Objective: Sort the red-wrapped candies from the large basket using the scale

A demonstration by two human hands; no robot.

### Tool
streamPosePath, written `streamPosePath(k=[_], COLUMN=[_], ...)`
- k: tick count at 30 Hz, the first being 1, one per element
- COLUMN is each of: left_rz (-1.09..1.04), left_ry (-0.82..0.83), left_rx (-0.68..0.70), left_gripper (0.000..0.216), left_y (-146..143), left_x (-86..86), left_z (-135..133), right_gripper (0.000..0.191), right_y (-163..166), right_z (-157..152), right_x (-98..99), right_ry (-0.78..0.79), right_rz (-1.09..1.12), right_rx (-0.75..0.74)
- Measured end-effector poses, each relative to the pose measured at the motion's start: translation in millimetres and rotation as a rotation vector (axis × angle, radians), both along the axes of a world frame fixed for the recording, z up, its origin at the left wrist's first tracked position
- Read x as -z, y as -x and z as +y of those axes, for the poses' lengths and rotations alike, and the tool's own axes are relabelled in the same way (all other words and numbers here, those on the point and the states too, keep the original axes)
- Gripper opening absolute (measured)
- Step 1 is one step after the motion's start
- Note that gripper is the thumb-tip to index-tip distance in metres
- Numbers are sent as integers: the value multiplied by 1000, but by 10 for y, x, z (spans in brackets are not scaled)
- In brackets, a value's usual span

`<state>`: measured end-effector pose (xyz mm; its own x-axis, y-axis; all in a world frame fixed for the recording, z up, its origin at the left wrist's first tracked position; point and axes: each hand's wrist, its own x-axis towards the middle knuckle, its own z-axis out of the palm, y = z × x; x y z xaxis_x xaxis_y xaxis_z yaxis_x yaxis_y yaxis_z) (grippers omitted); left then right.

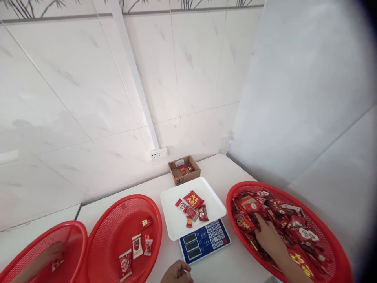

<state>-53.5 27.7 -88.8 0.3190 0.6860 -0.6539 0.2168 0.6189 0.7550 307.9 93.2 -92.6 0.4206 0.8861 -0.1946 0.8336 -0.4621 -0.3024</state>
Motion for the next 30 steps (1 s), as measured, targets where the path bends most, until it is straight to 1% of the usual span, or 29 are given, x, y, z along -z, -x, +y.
streamPosePath(k=[4, 7, 9, 11, 13, 18, 20, 21, 23, 25, 26, 28, 30], left_rz=[-16, 5, 29, 38, 40, 61, 109, 160, 311, 474, 540, 658, 763], left_ry=[51, 106, 121, 114, 98, 42, -31, -96, -281, -463, -528, -601, -619], left_rx=[-27, -87, -127, -138, -137, -125, -81, -46, 30, 105, 144, 225, 285], left_gripper=[32, 27, 25, 25, 27, 26, 23, 21, 18, 20, 21, 24, 26], left_y=[-13, -53, -84, -104, -107, -76, -79, -90, -135, -208, -251, -343, -431], left_x=[-141, -265, -343, -405, -438, -417, -418, -429, -473, -533, -562, -604, -614], left_z=[-28, -44, -54, -65, -79, -106, -76, -43, 65, 226, 321, 525, 723], right_gripper=[53, 47, 43, 41, 38, 36, 34, 33, 34, 36, 36, 36, 37], right_y=[23, 54, 78, 97, 102, 25, -7, -15, -13, 8, 21, 46, 61], right_z=[-52, -93, -113, -132, -151, -218, -271, -305, -382, -454, -481, -509, -509], right_x=[-6, -16, -22, -18, 5, 151, 230, 271, 344, 397, 412, 419, 405], right_ry=[6, 8, 44, 99, 119, 35, 17, -3, -82, -179, -213, -242, -241], right_rz=[-39, -47, -42, -35, -31, -5, 28, 46, 76, 101, 113, 143, 169], right_rx=[-49, -66, -64, -64, -89, -152, -151, -147, -125, -97, -88, -77, -74])
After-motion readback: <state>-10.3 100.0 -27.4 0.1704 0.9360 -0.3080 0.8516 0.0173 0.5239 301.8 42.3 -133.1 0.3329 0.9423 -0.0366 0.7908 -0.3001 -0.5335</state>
